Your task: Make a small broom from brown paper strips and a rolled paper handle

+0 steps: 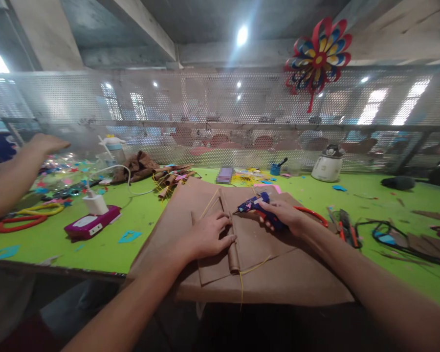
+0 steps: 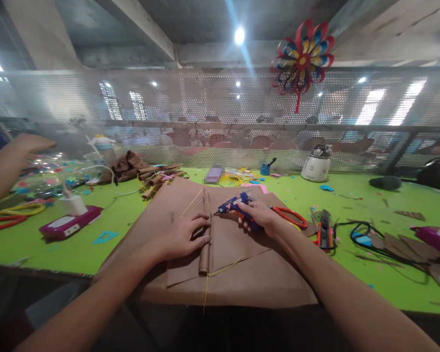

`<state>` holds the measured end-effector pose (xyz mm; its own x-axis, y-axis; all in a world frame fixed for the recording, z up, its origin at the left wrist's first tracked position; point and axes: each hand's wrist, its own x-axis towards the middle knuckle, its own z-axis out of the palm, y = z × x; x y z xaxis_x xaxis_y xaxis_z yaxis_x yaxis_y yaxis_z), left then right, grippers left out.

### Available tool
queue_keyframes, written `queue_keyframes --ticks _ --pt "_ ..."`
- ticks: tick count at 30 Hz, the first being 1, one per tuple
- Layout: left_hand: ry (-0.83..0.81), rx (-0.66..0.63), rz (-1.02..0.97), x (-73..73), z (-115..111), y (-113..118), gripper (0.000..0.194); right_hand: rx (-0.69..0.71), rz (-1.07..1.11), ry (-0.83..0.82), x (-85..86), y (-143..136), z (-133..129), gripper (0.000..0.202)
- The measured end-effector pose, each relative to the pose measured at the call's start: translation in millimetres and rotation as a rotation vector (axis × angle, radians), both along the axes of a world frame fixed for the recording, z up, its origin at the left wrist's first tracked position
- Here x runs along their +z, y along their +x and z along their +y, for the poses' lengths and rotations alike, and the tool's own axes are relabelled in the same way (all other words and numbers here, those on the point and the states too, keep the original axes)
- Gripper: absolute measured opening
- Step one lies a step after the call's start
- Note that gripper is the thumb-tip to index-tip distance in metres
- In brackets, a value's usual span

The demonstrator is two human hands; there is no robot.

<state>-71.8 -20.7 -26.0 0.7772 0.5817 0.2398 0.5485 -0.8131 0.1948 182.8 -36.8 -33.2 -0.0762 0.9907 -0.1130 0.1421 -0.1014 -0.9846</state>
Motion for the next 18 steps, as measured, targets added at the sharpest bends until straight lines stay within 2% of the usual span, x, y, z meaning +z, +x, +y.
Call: queue_keyframes --ticks 8,15,18 --pt "-0.004 0.003 -0.017 -2.6 1.5 -0.1 0.039 -0.022 -0.028 0.002 -0.7 -3.9 1.6 0.037" --pt "-0.012 0.0 -0.022 -2.1 1.1 -0.7 0.037 0.085 0.011 -0.039 3.0 4.5 -8.9 0.037" --pt "-0.016 0.009 -0.021 -0.7 0.3 -0.2 0.037 0.087 0.029 -0.05 2.3 5.3 -9.4 0.036"
